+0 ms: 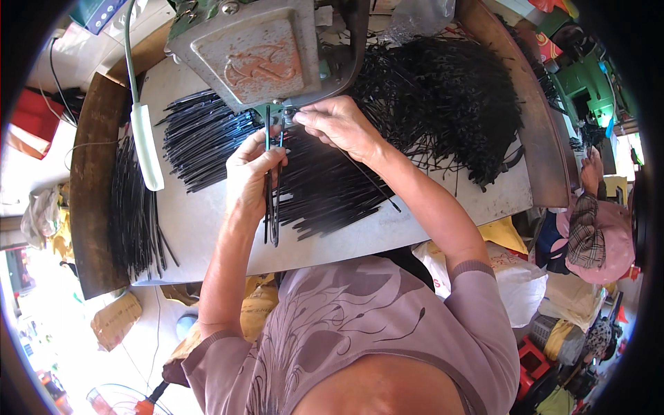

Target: The person operates a stamping machine to clip, stamp, or process bundles of long wires.

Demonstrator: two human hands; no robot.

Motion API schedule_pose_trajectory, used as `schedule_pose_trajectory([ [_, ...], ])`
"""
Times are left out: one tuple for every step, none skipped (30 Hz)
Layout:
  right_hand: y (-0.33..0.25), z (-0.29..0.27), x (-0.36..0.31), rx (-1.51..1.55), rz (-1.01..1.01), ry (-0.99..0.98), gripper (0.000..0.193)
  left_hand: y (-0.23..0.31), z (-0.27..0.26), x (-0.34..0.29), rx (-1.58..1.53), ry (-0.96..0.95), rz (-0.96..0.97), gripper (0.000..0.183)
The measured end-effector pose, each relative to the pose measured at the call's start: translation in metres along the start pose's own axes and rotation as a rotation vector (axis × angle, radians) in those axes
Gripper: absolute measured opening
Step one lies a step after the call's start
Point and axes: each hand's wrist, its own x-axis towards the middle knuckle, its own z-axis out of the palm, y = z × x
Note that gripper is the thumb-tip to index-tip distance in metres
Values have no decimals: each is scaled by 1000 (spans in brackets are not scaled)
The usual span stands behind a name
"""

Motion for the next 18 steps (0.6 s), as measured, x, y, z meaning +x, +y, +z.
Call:
schedule_pose_trajectory([
  [-1,1,0,-1,1,0,17,0,0,0,18,1,17,30],
  [-1,2,0,-13,-7,17,16,-1,1,0,17,1,16,30],
  [-2,3,0,-26,-15,34,16,-1,1,0,40,4,26,31],
  [-1,4,0,-26,-15,34,16,0,1,0,63,6,37,32],
  [-1,4,1,-31,-18,37,16,-1,1,1,63,6,37,32],
  [0,4,2,-35,-21,40,16,-3,2,1,65,9,53,32],
  [1,3,3,-35,-20,39,16,-4,2,2,68,12,69,32],
  [2,3,3,-41,-42,31,16,-3,2,2,68,12,69,32],
  [3,3,4,-46,-64,22,16,-3,2,2,76,15,69,31],
  [4,3,4,-47,-64,23,16,-3,3,2,85,17,69,31],
  [4,3,4,-56,-83,15,16,-3,3,2,84,17,69,31],
  [4,3,4,-65,-103,8,16,-3,3,2,82,20,67,31],
  [5,3,4,-65,-102,7,16,-4,3,1,79,24,66,30],
  [5,4,4,-65,-95,14,16,-4,3,1,79,25,65,30],
  [5,4,4,-65,-88,21,17,-5,2,1,82,25,63,31],
  [4,5,4,-65,-88,21,17,-5,2,1,85,24,61,31],
  [4,5,4,-66,-61,40,17,-5,2,1,85,24,60,31],
  [4,6,3,-68,-34,59,16,-6,2,1,88,22,66,29],
])
